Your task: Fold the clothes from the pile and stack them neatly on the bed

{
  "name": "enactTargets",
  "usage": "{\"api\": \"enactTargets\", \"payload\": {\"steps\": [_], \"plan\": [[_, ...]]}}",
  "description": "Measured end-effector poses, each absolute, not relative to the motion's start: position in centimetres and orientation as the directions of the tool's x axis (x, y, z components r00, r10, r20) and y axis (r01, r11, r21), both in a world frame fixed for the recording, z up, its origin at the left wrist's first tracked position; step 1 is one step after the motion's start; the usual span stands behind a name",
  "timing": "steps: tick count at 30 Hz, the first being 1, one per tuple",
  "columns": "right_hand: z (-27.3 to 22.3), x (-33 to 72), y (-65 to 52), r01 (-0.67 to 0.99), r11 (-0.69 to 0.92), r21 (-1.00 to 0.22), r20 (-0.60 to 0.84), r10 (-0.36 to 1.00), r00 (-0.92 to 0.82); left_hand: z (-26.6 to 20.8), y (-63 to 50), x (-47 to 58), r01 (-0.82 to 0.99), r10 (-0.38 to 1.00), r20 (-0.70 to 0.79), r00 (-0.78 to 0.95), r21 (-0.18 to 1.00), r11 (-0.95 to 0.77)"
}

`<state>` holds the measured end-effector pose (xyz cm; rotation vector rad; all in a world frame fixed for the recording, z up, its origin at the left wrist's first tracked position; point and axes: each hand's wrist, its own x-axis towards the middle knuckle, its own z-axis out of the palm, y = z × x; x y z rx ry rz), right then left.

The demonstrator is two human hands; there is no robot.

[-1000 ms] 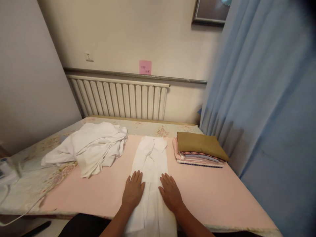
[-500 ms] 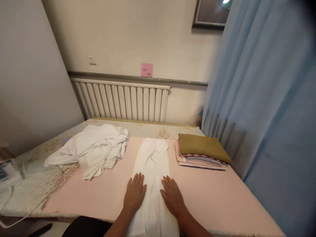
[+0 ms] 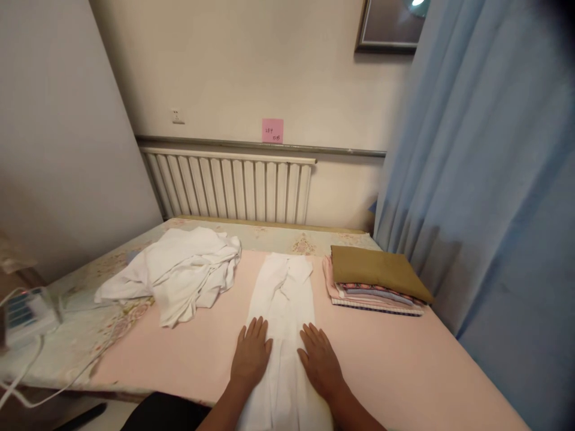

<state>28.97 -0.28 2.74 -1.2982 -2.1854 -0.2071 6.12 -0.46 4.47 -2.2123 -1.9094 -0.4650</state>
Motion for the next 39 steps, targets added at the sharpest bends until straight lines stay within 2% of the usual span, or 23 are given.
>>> {"api": "enactTargets", "payload": {"steps": [9,17,39], "plan": [[3.21,29.18,-0.4,0.84,0.522,-0.149,0.514,0.767,-0.385,4.91,-0.63,6.17,0.985,0.934,0.336,0.122,0.073,-0.155],[2.68,28.92,-0.26,0.847,0.505,-0.167,0.544,0.764,-0.348,4.73,-0.48,6.1,0.986,0.933,0.337,0.124,0.066,-0.155],[2.86,28.94,-0.2,0.85,0.496,-0.177,0.512,0.784,-0.351,4.36,-0.26,5.93,0.987,0.928,0.347,0.133,0.039,-0.156]]}}
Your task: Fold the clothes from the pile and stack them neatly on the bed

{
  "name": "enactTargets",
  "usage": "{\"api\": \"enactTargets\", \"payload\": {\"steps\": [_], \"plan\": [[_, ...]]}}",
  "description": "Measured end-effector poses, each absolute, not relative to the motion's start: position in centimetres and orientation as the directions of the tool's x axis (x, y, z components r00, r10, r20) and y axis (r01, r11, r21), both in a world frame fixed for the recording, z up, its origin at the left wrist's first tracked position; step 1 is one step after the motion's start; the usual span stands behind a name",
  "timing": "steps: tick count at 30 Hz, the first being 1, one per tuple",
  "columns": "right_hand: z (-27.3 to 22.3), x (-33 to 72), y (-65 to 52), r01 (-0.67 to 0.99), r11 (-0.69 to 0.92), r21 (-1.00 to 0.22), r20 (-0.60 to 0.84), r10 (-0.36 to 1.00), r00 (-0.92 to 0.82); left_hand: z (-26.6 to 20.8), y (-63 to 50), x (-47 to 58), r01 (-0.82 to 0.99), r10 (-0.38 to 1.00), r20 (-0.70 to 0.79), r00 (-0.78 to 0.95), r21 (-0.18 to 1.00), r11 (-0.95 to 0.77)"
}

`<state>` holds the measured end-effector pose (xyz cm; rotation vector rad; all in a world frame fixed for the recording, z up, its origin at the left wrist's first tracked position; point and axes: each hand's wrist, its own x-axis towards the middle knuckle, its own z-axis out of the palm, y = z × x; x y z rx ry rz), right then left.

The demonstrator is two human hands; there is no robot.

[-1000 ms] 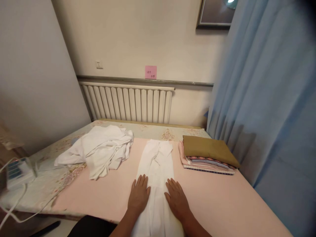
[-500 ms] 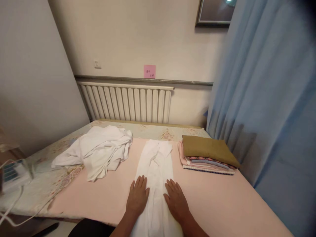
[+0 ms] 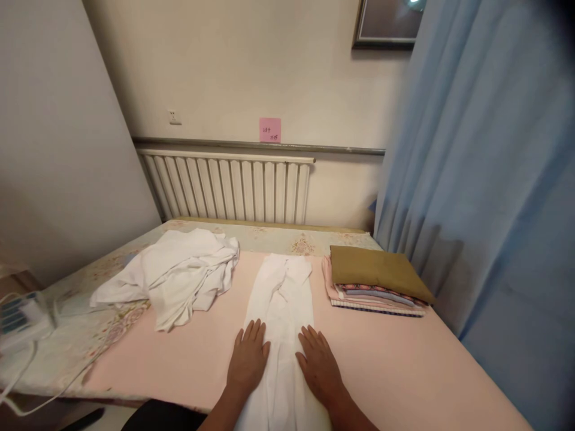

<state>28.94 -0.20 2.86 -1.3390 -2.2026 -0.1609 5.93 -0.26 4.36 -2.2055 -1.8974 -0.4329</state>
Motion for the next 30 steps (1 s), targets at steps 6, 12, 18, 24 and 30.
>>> {"api": "enactTargets", "payload": {"steps": [6,12,18,24,30], "plan": [[2.68,28.8,-0.24,0.854,0.492,-0.17,0.535,0.774,-0.339,4.7,-0.37,6.07,0.987,0.934,0.336,0.124,0.052,-0.15],[2.94,28.74,-0.31,0.861,0.478,-0.173,0.518,0.788,-0.333,4.55,-0.28,6.04,0.985,0.935,0.333,0.123,0.073,-0.156],[3.26,28.81,-0.39,0.855,0.488,-0.177,0.517,0.785,-0.341,4.43,-0.31,5.96,0.983,0.923,0.362,0.13,0.073,-0.167],[3.2,28.84,-0.37,0.857,0.487,-0.172,0.51,0.788,-0.345,4.17,-0.24,5.82,0.982,0.913,0.385,0.132,0.074,-0.174],[3.18,28.73,-0.39,0.862,0.476,-0.176,0.505,0.795,-0.336,3.96,-0.22,5.78,0.981,0.913,0.386,0.133,0.077,-0.175]]}}
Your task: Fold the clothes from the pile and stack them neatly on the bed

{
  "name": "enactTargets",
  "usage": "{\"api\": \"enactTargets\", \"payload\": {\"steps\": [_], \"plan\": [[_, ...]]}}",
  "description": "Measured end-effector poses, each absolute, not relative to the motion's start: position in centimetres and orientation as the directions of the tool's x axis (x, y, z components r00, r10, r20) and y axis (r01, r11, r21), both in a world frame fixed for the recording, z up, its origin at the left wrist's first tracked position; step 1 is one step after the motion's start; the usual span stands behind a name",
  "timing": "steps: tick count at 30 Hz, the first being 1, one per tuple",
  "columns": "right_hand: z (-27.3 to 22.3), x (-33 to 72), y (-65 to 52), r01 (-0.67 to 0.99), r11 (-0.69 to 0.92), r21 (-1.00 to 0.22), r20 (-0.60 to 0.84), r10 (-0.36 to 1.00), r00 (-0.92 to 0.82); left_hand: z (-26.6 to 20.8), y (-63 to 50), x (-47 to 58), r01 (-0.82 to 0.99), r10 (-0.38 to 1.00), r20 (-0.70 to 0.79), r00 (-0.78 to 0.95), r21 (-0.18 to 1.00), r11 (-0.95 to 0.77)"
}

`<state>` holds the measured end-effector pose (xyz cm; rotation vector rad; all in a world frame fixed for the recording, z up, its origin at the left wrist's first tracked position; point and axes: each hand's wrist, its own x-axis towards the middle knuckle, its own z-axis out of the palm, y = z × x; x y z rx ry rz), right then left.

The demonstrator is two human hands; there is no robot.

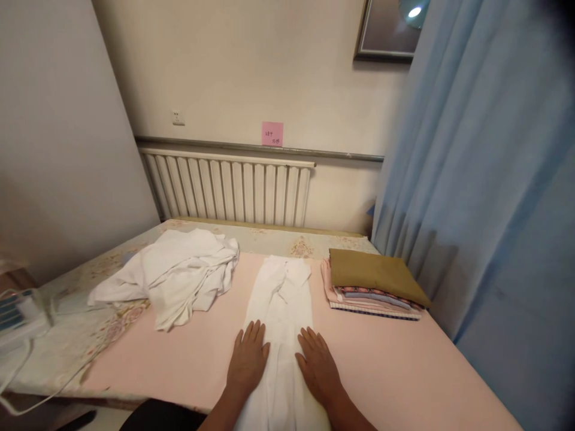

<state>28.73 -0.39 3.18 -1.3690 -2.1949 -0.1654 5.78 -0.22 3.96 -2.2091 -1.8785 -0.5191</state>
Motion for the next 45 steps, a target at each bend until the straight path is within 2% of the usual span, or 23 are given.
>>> {"api": "enactTargets", "payload": {"steps": [45], "plan": [[2.82,28.79,-0.38,0.851,0.499,-0.165,0.543,0.766,-0.344,4.72,-0.51,6.11,0.985,0.935,0.338,0.109,0.089,-0.147]]}}
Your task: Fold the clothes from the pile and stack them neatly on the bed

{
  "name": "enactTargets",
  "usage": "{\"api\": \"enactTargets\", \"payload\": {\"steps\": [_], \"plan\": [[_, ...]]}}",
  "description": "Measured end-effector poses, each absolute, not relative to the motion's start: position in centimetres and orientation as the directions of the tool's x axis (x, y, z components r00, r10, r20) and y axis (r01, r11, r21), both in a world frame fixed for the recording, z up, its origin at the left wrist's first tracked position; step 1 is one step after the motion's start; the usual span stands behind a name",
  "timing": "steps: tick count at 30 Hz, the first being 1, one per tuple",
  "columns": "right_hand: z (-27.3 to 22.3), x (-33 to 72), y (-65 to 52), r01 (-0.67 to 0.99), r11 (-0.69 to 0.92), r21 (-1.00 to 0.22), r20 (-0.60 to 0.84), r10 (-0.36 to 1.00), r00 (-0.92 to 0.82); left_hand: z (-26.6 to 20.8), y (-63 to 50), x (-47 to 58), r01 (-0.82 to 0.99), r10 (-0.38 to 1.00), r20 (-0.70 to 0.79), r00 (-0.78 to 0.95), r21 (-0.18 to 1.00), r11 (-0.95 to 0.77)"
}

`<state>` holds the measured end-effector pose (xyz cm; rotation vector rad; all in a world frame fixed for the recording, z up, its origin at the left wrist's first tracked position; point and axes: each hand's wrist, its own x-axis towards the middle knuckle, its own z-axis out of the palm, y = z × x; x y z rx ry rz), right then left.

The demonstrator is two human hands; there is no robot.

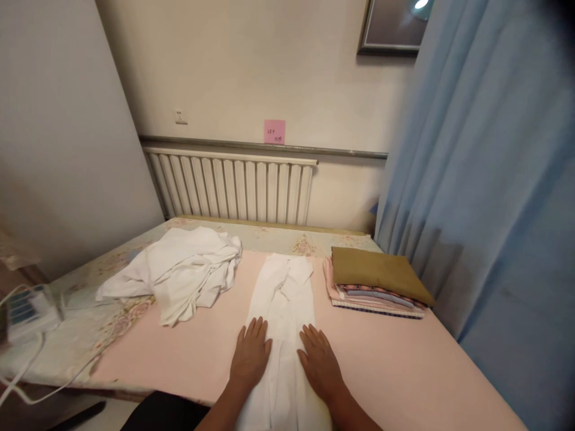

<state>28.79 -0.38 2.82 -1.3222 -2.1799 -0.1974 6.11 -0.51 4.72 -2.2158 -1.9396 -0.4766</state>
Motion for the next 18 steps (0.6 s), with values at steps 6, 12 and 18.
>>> {"api": "enactTargets", "payload": {"steps": [6,12,18], "plan": [[2.92,28.79,-0.34,0.852,0.495,-0.169,0.526,0.776,-0.347,4.38,-0.44,5.96,0.984,0.925,0.361,0.115,0.088,-0.157],[3.0,28.8,-0.45,0.851,0.494,-0.178,0.524,0.779,-0.343,4.32,-0.43,5.93,0.982,0.924,0.365,0.113,0.099,-0.16],[2.94,28.79,-0.36,0.851,0.494,-0.177,0.525,0.779,-0.343,3.99,-0.29,5.82,0.982,0.92,0.372,0.124,0.088,-0.168]]}}
